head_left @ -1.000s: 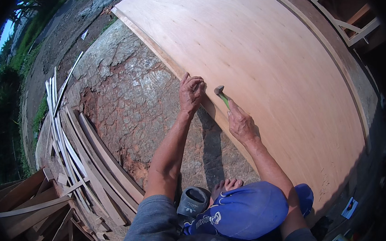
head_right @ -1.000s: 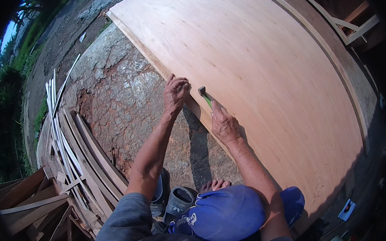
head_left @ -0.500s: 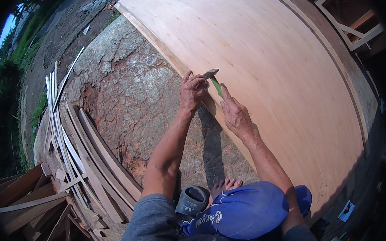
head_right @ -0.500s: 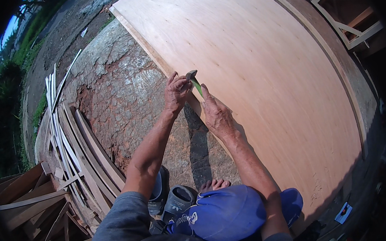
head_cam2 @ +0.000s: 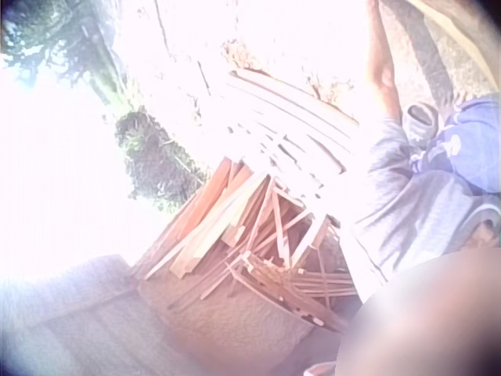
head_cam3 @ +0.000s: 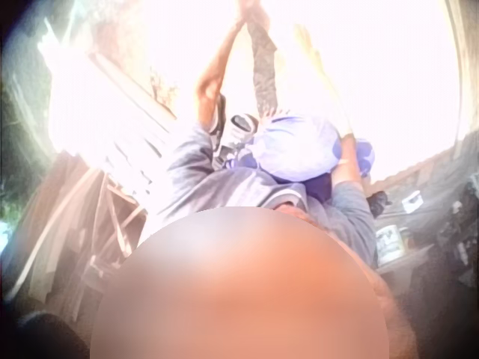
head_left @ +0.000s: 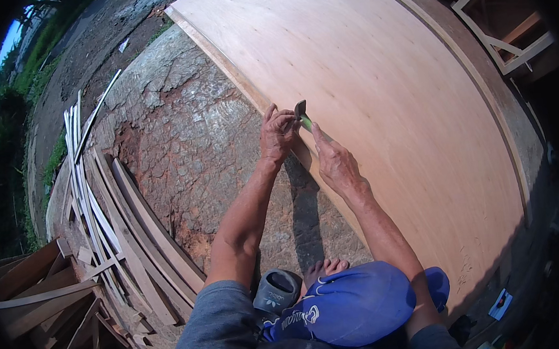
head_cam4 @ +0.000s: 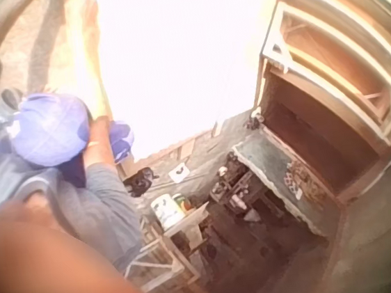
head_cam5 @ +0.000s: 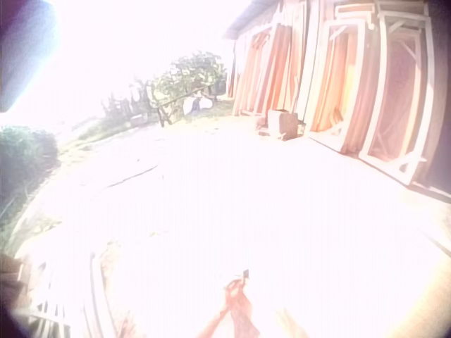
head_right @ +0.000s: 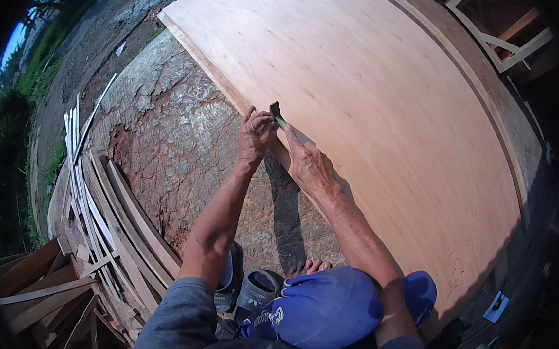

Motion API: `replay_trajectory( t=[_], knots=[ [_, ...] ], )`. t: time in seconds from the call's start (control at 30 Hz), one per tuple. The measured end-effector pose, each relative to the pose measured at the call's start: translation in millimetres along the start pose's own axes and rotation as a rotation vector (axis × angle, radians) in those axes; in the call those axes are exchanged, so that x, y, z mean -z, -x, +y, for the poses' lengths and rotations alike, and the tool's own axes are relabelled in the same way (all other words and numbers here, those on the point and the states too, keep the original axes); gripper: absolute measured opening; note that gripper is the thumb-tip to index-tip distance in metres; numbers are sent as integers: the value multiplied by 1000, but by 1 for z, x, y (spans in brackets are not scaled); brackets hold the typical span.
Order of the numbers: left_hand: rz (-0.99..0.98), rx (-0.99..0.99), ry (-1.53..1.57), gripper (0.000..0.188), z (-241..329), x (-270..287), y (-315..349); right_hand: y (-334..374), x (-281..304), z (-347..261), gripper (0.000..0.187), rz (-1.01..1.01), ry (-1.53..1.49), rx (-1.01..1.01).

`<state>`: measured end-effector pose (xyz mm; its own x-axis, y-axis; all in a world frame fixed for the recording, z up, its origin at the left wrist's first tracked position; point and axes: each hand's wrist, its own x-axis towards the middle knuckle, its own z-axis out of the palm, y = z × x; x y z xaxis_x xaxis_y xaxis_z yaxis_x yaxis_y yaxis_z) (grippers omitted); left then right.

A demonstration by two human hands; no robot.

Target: The person kneels on the ground and uses a hammer to drive nails into a large plywood sheet laid on the ground. The person repeatedly picks up nails and hammers them into the wood surface.

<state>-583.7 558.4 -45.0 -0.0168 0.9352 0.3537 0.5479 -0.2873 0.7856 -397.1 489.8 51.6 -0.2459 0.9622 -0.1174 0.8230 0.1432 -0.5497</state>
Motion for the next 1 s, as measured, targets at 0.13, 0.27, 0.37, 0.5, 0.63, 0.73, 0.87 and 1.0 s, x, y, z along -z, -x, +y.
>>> replay_trajectory(
  t=[0.13,0.27,0.37,0.5,0.63,0.73,0.87,1.0],
  knots=[
    [353,181,34,39,24,-18,21,18,0,2,58,131,-139,80],
    [228,669,32,58,54,-31,36,32,3,9,59,127,-187,7],
    [102,806,250,41,58,-24,41,33,-2,6,59,110,-223,-50],
    [94,727,55,31,57,-37,46,23,-22,12,60,333,-310,52],
    [206,664,6,31,41,-49,60,28,-9,7,58,135,-246,-39],
    [313,833,91,31,30,-61,61,35,6,-13,54,-32,-8,83],
    [460,793,471,44,39,-79,52,7,5,-35,42,-98,154,286],
    [246,672,774,41,11,-66,65,-9,2,-44,35,-126,257,417]
  ],
)
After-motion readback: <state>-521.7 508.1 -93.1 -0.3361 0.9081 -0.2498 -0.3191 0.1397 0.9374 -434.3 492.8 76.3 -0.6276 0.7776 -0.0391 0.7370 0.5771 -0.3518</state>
